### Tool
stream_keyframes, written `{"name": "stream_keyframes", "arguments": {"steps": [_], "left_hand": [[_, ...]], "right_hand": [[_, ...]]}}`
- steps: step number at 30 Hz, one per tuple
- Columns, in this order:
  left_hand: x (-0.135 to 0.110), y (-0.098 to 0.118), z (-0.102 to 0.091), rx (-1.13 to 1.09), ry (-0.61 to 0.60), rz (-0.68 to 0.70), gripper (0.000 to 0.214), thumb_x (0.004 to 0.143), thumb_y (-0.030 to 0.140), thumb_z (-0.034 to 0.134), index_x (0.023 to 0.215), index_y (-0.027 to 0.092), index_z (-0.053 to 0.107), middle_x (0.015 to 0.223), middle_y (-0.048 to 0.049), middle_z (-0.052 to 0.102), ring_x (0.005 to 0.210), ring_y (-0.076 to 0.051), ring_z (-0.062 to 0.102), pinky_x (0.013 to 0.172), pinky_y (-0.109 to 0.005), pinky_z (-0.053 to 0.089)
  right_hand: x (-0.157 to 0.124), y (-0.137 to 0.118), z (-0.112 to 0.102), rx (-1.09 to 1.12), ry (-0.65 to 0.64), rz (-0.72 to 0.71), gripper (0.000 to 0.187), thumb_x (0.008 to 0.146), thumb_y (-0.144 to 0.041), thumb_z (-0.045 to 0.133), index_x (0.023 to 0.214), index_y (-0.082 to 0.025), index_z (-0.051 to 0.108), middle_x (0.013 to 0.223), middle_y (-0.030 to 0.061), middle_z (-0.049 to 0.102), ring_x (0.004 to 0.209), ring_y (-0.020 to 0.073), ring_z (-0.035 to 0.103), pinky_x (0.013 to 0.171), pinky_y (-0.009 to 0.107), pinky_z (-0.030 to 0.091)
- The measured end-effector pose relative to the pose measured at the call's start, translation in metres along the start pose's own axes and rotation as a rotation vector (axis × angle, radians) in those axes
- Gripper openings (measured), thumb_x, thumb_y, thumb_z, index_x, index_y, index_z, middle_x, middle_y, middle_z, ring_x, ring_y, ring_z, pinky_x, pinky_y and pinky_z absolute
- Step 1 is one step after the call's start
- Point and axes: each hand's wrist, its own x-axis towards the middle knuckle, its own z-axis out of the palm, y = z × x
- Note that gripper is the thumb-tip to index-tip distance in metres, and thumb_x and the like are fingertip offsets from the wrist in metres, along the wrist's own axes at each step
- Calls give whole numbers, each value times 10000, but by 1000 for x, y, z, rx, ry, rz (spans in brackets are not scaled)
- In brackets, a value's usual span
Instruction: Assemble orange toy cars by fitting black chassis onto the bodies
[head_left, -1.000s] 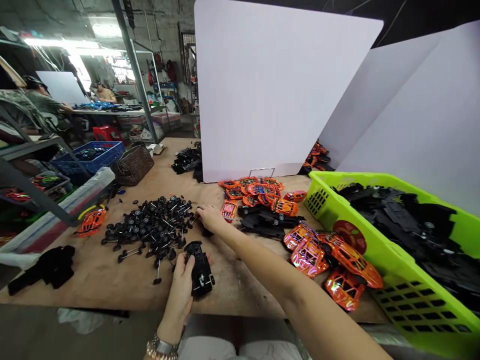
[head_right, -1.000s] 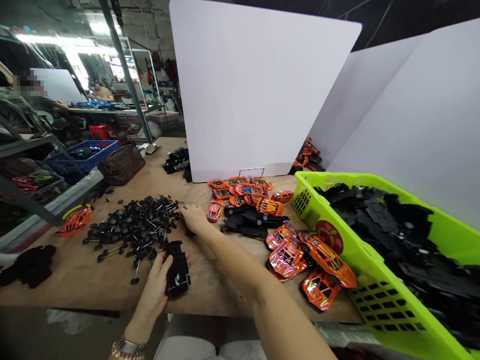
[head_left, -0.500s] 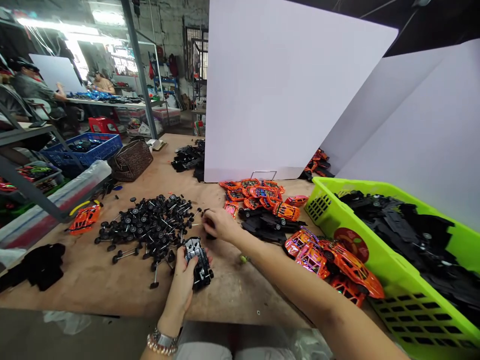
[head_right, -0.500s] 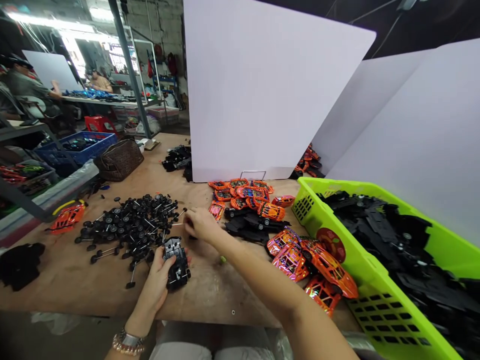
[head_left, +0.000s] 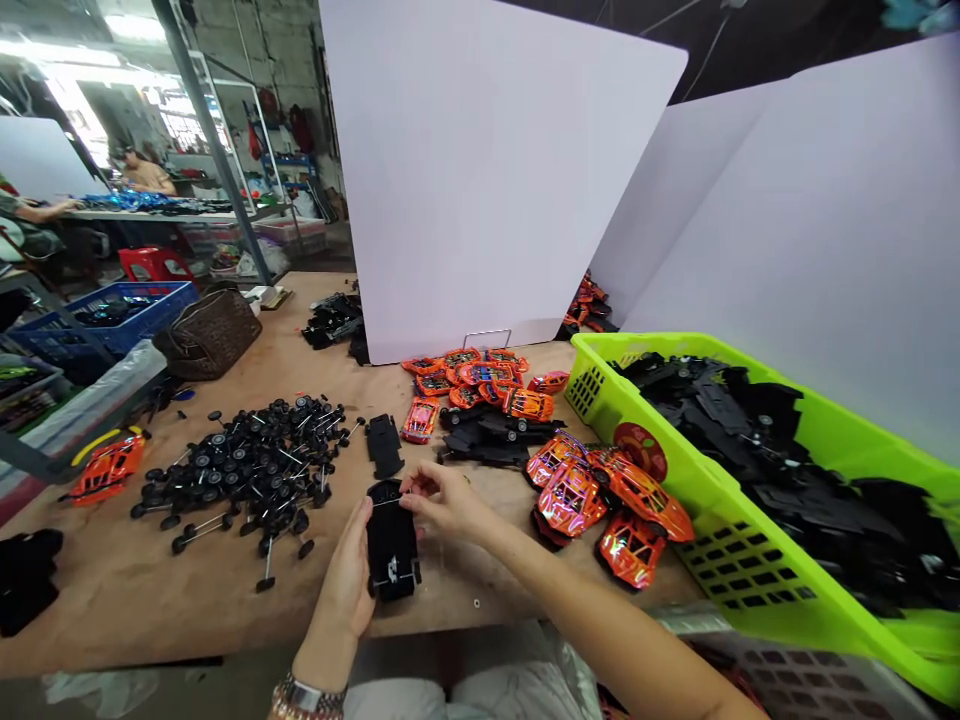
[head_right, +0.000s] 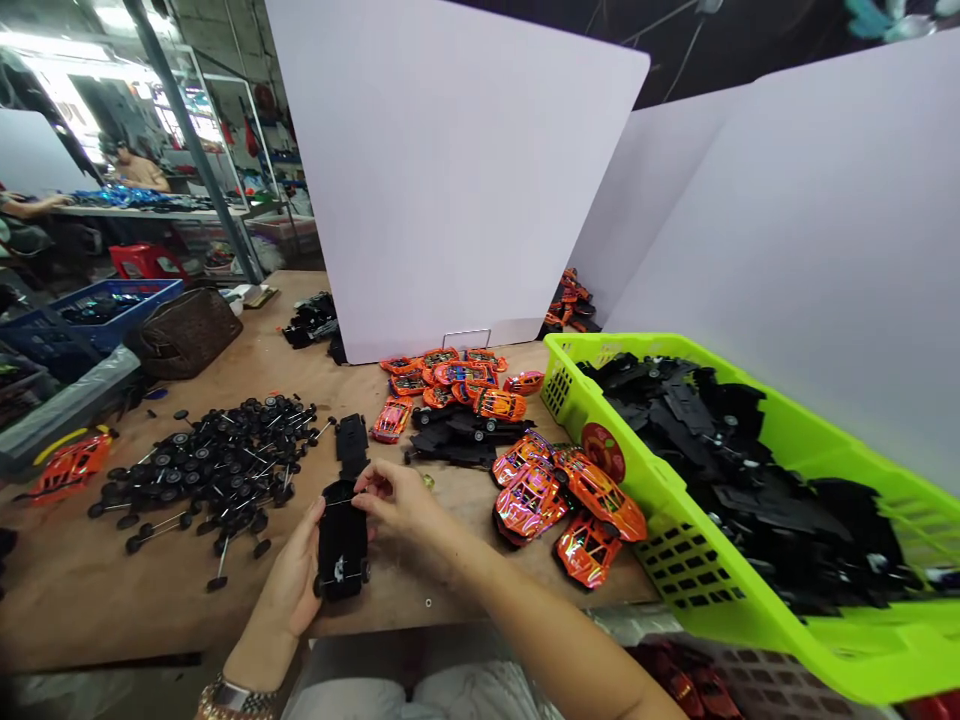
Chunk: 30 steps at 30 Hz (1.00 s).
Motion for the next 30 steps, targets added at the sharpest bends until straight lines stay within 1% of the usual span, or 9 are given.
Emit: {"name": "stream_keyframes", "arguments": {"steps": [4,7,8,10,15,19,22,26,30], "left_hand": [[-9,7,3,-75,-89,-153,403,973,364,460,1285,147,593,986,-120,779,792,-250,758,764,-401,605],[-9,8,-2,-82,-62,-154,434,968,400,469,1295,136,581,1002,-135,775,788,-250,755,723,-389,609],[-8,9,-4,-89,-61,-143,445,966,412,469,1293,132,580,1012,-143,771,799,-255,754,722,-393,609],[-7,10,-8,-112,-62,-109,457,969,431,455,1292,133,581,1017,-150,768,815,-259,752,733,-404,607],[-3,11,-12,-196,-33,-58,469,984,462,398,1244,134,610,963,-145,772,849,-260,748,798,-414,596],[-1,13,-10,-253,-28,-23,454,984,465,397,1231,151,610,963,-131,770,867,-256,745,822,-420,590],[-2,15,-7,-287,-23,-11,465,989,469,368,1206,145,620,941,-131,768,873,-262,743,828,-439,588],[-5,20,-5,-332,8,12,486,992,477,343,1178,142,641,913,-128,767,887,-265,740,831,-446,586],[-8,22,2,-369,13,85,500,986,510,344,1201,175,647,937,-110,767,949,-264,728,867,-442,574]], "right_hand": [[7,3,-14,-85,-58,-5,105,874,-237,668,949,-181,621,803,-17,627,693,117,581,623,202,449],[45,-2,-41,-564,-141,-6,134,932,-250,600,1063,-231,624,1073,38,671,964,150,635,828,234,473],[62,-3,-50,-776,-160,69,183,945,-254,578,1125,-271,607,1195,44,649,1096,166,610,912,257,452],[97,-1,-61,-894,-141,194,257,956,-287,550,1207,-236,571,1234,128,645,1163,247,602,945,351,451],[146,16,-43,-989,-147,441,556,936,-512,502,1330,-122,467,1149,254,674,1118,350,644,886,472,484],[150,20,-24,-977,-123,550,625,870,-453,591,1355,-91,433,1295,325,564,1231,401,560,885,514,479],[152,15,-29,-905,-95,580,618,805,-329,661,1330,-82,449,1274,320,579,1203,418,573,891,523,471],[139,-5,-49,-730,-77,511,493,882,-352,569,1303,-117,465,1116,198,693,994,311,689,848,431,510],[84,-34,-56,-524,-125,317,375,966,-343,471,1321,-223,459,1091,41,717,872,153,694,749,254,531]]}}
